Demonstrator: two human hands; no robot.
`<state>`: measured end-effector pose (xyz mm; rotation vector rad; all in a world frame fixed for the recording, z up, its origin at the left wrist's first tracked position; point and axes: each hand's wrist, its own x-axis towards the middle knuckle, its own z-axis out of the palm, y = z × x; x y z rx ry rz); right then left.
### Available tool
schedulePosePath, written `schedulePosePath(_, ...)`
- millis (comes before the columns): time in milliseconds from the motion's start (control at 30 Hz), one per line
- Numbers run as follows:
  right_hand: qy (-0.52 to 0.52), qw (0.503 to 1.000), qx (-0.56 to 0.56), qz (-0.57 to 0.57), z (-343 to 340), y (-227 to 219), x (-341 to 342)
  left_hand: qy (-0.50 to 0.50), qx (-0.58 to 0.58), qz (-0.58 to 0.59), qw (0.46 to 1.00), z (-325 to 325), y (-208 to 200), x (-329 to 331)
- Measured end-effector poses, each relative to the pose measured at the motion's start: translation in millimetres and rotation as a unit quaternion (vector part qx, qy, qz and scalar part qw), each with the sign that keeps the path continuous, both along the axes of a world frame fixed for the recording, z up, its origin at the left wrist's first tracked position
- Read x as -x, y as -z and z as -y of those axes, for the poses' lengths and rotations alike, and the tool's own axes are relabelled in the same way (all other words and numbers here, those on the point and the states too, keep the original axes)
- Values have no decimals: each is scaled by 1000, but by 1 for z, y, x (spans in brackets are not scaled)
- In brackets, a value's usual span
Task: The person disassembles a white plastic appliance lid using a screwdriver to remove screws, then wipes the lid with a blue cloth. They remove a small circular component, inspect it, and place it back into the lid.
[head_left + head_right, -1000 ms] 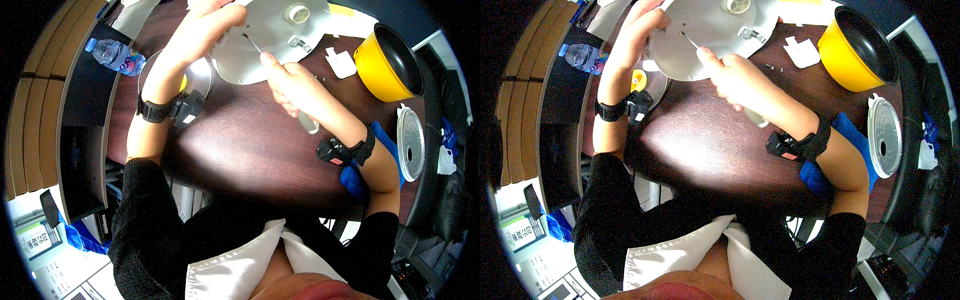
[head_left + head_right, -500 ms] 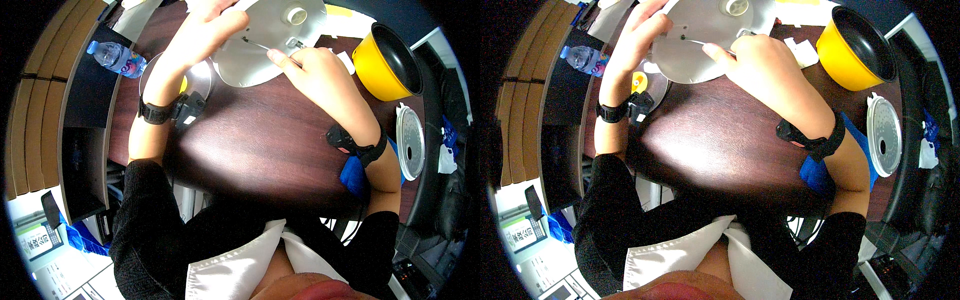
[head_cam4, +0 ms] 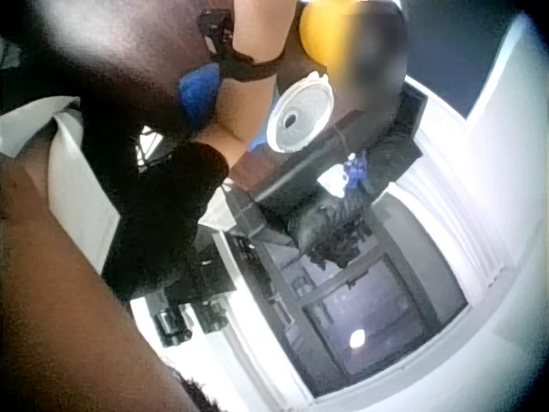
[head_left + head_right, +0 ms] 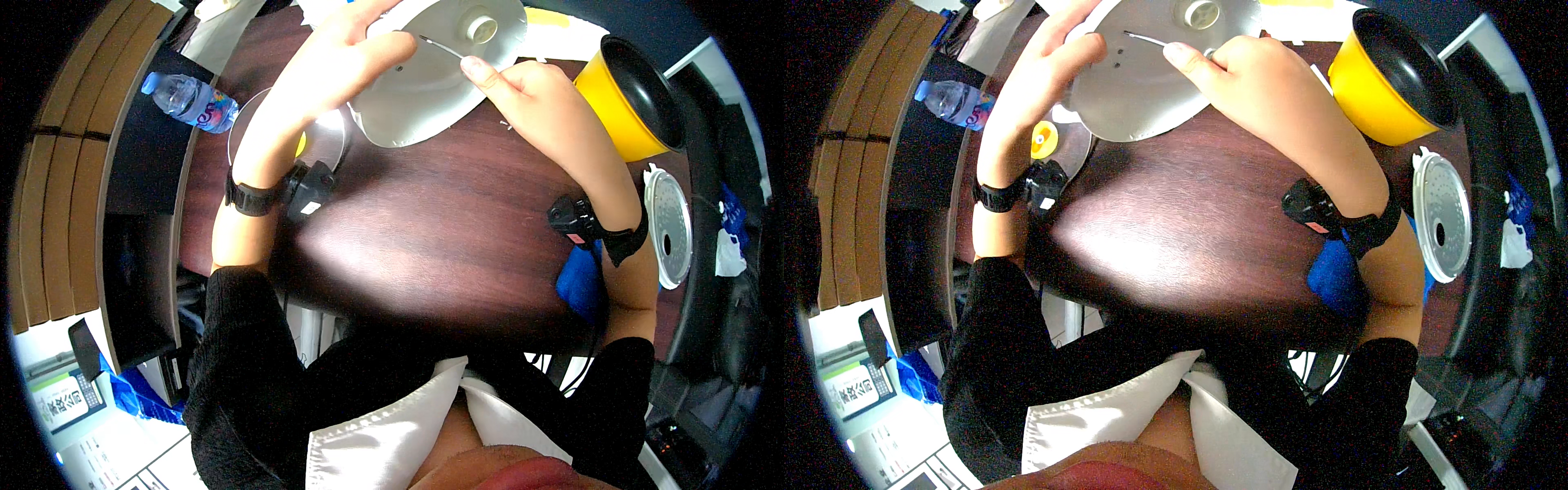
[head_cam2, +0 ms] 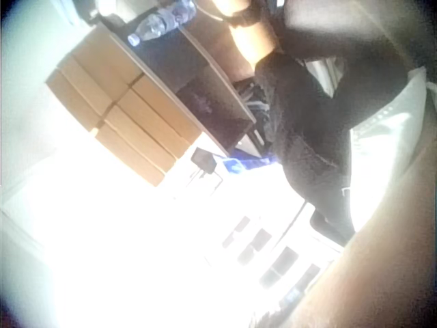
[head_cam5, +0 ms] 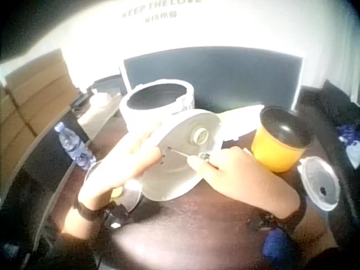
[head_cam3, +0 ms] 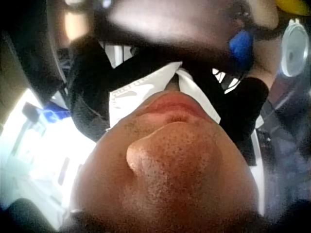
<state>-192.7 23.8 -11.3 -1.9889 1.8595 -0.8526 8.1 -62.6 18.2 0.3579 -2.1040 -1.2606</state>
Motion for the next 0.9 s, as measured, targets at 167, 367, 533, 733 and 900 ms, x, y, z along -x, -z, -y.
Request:
schedulePosePath(167,-24,999,-27,22,-12,-25,8,-162,58,161,972,-13,-8,3)
schedulePosePath(367,12,986,-34,162,-32,-64,18,-172,149,141,964,-6,0,5)
schedulePosePath(533,-16,958,100,269,-12,-61,34,-138,175,136,965,-12,-2,3)
schedulePosePath(733,31,970,190,150,29,-48,28,-122,172,145,967,-8,3,3)
schedulePosePath(900,73,982,168,-39,26,-43,27,-86,124,142,978,-4,3,0)
